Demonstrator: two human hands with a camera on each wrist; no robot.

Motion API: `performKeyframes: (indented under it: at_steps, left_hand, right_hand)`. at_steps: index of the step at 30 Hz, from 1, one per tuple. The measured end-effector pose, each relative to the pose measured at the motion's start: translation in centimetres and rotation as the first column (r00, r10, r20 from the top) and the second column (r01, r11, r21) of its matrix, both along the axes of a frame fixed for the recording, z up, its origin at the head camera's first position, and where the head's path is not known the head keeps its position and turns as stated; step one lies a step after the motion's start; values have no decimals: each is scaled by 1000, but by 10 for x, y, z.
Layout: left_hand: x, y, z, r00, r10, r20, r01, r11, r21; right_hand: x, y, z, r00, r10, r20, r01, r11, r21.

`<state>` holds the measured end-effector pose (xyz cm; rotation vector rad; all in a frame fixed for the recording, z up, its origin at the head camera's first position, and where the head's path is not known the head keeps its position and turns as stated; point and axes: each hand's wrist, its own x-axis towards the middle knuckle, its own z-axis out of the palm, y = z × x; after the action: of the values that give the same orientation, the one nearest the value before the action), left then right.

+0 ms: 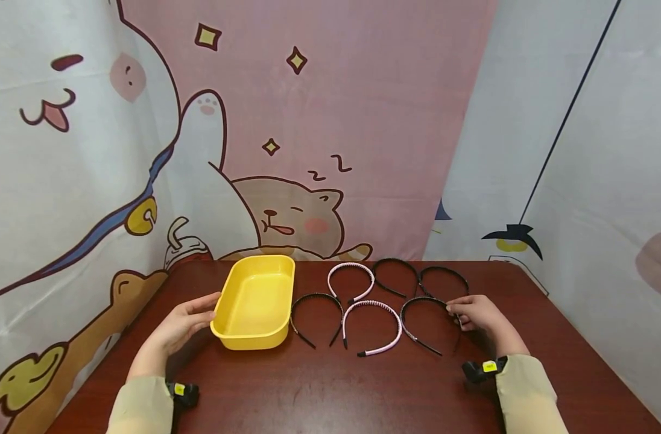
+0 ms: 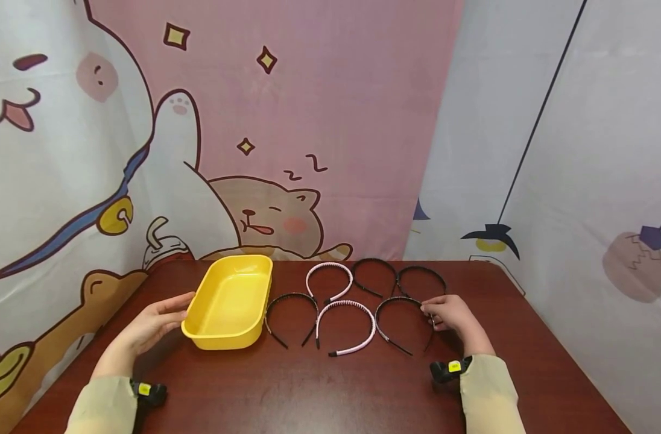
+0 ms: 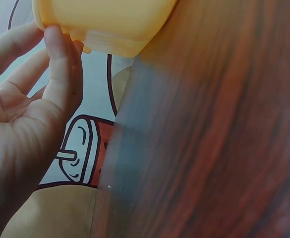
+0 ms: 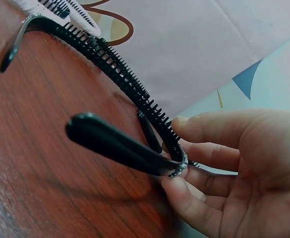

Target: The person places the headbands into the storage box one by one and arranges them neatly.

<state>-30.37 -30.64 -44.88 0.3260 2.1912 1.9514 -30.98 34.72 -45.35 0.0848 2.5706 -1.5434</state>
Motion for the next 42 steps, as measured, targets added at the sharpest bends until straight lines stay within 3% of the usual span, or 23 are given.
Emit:
performKeyframes:
  at_steps: [14,42]
  left_hand:
    - [-1,-1,0,1000,9,7,-9,1000,4]
    - [-1,0,-1,1000,4,9,-4,1000,0]
  right_hand:
    - [-2,6,2,999,-38,21,39,998,-49]
    - [-2,5,0,993,-104,-63,96,989,-115]
